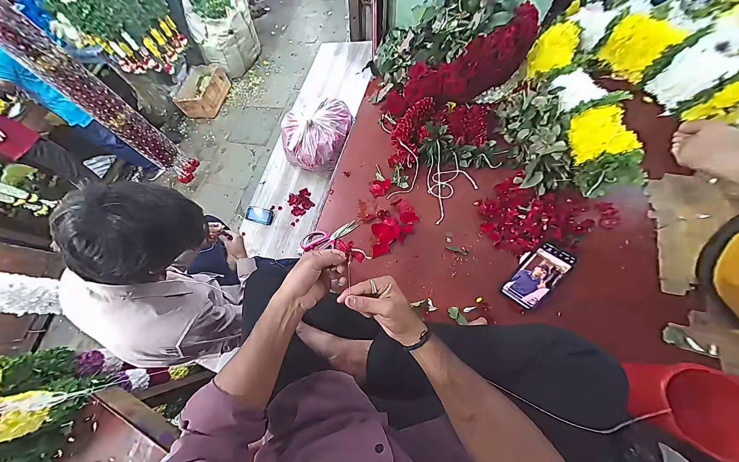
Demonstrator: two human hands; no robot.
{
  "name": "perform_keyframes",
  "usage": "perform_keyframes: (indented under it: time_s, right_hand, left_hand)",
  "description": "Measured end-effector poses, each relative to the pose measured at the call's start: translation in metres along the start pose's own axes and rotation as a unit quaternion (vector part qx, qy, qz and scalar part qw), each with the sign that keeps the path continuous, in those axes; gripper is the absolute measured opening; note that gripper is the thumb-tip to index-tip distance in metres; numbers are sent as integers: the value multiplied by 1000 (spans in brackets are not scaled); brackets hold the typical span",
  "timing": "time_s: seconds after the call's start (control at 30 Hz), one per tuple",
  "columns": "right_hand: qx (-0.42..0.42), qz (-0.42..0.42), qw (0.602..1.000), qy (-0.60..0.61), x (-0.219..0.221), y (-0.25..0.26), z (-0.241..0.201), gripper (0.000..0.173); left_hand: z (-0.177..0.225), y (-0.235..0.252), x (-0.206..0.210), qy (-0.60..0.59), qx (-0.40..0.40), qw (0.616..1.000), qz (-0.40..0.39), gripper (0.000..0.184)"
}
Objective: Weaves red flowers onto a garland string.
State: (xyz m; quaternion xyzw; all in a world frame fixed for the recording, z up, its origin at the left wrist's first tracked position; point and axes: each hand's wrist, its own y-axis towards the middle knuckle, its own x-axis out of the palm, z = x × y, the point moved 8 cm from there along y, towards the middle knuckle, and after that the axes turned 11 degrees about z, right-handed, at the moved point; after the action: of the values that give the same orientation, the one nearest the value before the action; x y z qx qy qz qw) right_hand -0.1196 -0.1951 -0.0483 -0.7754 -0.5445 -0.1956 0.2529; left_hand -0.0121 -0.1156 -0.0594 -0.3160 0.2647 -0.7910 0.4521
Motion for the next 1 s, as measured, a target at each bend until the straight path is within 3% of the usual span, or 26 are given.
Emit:
perform_keyframes:
  time_s: [0.17,0.43,0.53,0.63,0.8,0.9,1.0]
  right_hand:
    - [-10,-15,999,-51,10,-1,10,12]
    - [-39,8,999,2,4,-5,-15,12]
    - [-39,12,999,19,-1,-5,-21,13]
    - [-33,19,999,39,-5,-4,-19,13]
    - [-14,26,1000,5,4,-4,-6,13]
    - [-14,39,999,4,2,-3,-6,13]
    - [-3,105,994,-25,-26,5,-16,12]
  left_hand:
    - [-5,-4,3,-36,-44,998,-3,16]
    - [-5,-5,-5,-37,-45,998,-33,19]
    - [0,-4,-7,6,-21,998,-60,21]
    - [8,-5,-11,104,52,993,-38,18]
    - [19,-15,-7,269,182,943,66,14]
    - [22,-17,-5,379,257,886,73,13]
    - [23,-18,-7,431,268,858,70,10]
